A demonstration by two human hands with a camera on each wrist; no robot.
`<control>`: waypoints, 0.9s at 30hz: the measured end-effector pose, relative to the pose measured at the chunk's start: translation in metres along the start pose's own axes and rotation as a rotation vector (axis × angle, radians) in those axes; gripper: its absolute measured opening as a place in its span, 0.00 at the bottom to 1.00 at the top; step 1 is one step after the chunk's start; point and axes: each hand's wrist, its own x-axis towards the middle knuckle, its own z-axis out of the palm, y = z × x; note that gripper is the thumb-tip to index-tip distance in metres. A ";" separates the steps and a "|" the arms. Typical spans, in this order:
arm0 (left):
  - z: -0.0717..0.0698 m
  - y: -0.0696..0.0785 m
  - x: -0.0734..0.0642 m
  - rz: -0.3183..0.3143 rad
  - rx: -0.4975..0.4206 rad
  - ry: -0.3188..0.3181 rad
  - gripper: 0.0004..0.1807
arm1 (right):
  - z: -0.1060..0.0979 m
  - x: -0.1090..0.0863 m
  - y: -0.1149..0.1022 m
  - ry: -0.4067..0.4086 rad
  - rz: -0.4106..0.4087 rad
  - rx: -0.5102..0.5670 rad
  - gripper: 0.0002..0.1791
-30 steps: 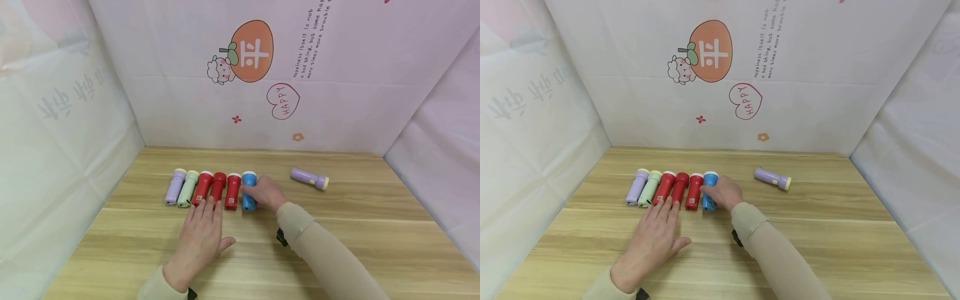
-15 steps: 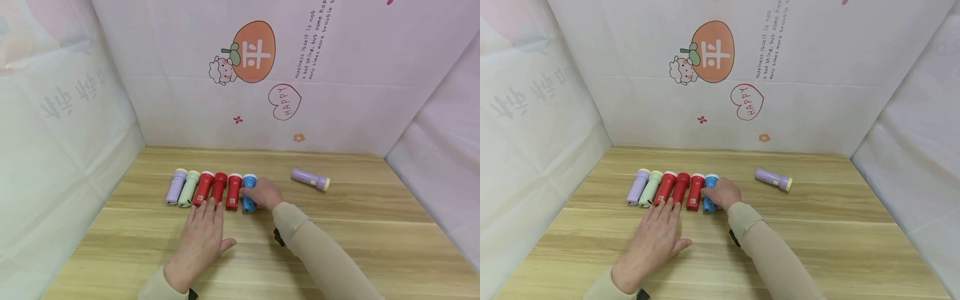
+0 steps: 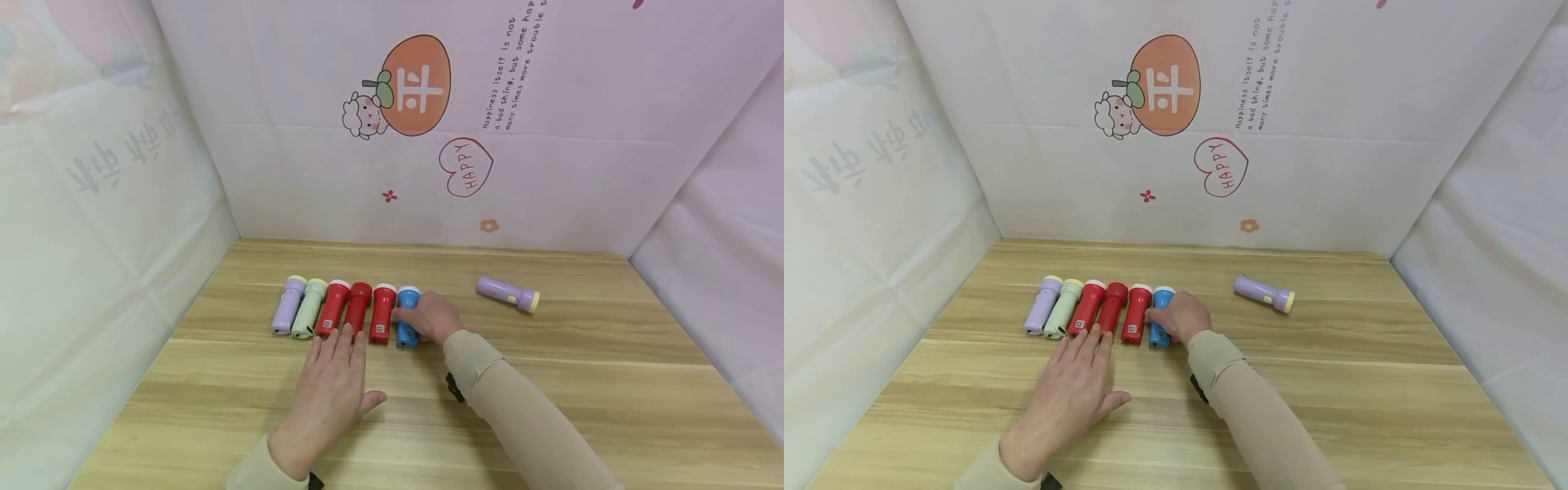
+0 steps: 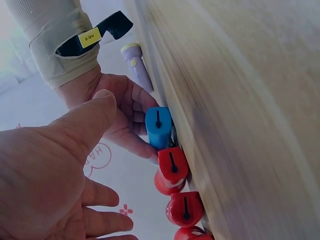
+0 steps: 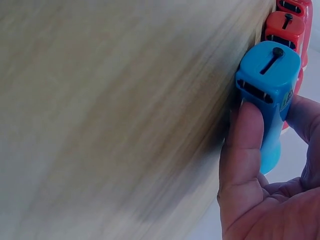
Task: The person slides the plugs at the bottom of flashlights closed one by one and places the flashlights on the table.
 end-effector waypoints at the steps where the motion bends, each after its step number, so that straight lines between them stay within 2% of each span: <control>1: 0.000 0.000 0.000 0.001 -0.001 0.000 0.54 | 0.000 0.000 0.000 0.001 -0.004 -0.007 0.28; 9: 0.000 0.002 0.000 -0.001 -0.015 0.000 0.54 | 0.001 -0.003 0.001 0.015 -0.037 -0.029 0.29; 20: 0.001 0.002 0.000 0.000 -0.003 -0.011 0.55 | -0.002 -0.005 0.005 -0.007 -0.093 0.012 0.25; 27: 0.002 0.002 -0.001 -0.001 -0.001 -0.009 0.55 | -0.001 -0.003 0.005 -0.001 -0.064 0.024 0.26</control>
